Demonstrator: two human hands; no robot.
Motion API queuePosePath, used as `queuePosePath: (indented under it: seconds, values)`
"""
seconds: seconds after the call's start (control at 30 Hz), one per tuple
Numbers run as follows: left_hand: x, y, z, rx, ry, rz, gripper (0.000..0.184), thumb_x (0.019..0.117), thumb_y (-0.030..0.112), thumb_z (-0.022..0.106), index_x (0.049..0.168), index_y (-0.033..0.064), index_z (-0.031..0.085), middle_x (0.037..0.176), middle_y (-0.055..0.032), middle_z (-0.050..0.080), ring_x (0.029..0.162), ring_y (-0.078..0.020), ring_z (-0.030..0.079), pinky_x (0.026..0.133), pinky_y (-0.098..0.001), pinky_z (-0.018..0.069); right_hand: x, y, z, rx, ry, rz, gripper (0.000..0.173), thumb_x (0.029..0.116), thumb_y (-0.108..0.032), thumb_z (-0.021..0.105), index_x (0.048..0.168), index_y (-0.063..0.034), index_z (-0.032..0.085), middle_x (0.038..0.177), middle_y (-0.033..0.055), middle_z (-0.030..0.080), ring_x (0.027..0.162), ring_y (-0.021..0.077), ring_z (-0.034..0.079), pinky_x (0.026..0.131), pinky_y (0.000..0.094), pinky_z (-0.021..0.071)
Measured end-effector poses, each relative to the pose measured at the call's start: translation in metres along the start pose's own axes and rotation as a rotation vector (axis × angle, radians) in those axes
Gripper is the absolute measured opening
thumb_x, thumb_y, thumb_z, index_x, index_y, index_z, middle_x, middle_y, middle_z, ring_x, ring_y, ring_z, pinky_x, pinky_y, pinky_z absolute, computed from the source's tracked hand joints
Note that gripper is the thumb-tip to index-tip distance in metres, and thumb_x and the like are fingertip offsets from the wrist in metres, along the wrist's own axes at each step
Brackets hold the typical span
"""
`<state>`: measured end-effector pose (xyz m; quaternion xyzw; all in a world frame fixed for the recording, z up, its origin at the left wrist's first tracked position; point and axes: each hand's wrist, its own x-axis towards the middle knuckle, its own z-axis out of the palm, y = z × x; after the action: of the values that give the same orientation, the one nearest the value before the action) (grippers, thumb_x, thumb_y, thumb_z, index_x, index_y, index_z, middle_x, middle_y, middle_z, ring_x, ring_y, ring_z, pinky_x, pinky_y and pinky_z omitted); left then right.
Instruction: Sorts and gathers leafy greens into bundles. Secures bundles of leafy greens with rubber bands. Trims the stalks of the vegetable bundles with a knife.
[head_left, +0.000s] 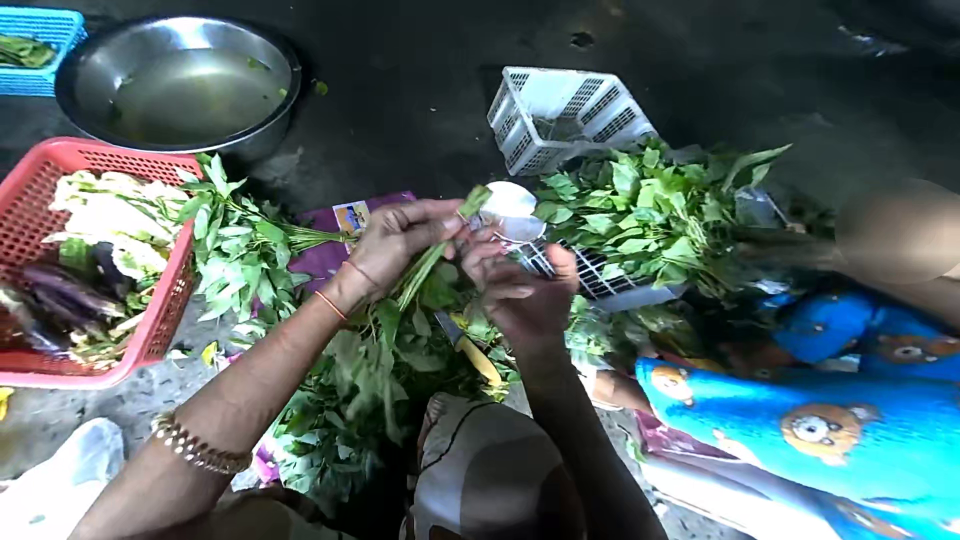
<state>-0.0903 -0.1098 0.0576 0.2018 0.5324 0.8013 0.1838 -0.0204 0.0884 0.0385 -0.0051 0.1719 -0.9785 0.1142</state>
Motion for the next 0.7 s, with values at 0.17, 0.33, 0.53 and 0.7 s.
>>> queuePosePath:
  seconds: [0.17,0.33,0.53,0.7]
  values:
    - [-0.004,0.008,-0.013,0.592,-0.285,0.061,0.022,0.0977,0.011,0.068,0.115,0.0004,0.074,0.086,-0.0013,0.074,0.071,-0.0018,0.066,0.069,-0.0194,0.0567,-0.014,-0.011,-0.009,-0.251,-0.027,-0.142,0.069,0.0944,-0.06,0.045,0.133,-0.0057,0.059,0.115,0.0148,0.072,0.066,0.0117,0.067,0.051,0.0209,0.0517]
    - [-0.003,0.011,-0.011,1.045,-0.356,0.014,0.021,0.1012,0.024,0.063,0.104,0.0102,0.079,0.091,-0.0054,0.075,0.085,-0.0172,0.069,0.083,-0.0434,0.0537,-0.013,-0.013,-0.007,-0.754,-0.121,-0.201,0.083,0.0874,-0.048,0.061,0.157,-0.0389,0.017,0.133,0.0107,0.068,0.073,0.019,0.072,0.045,0.0249,0.0496]
    - [-0.001,-0.003,-0.01,1.027,-0.206,-0.122,0.02,0.1008,0.02,0.064,0.094,0.0053,0.076,0.083,-0.0089,0.071,0.076,-0.0199,0.067,0.076,-0.0423,0.0551,-0.013,0.012,0.015,-1.461,-0.246,-0.275,0.123,0.0783,-0.016,0.074,0.16,-0.0302,-0.017,0.14,0.0013,0.061,0.079,0.0124,0.069,0.051,0.0258,0.0544]
    - [-0.007,-0.013,-0.028,0.896,0.14,-0.118,0.02,0.0992,0.024,0.067,0.098,0.0065,0.077,0.084,-0.004,0.073,0.076,-0.0121,0.067,0.077,-0.0377,0.0548,-0.023,0.029,0.027,-1.556,-0.142,-0.323,0.065,0.0945,-0.009,0.066,0.155,-0.005,0.043,0.139,0.0064,0.065,0.114,0.0179,0.071,0.073,0.0345,0.0665]
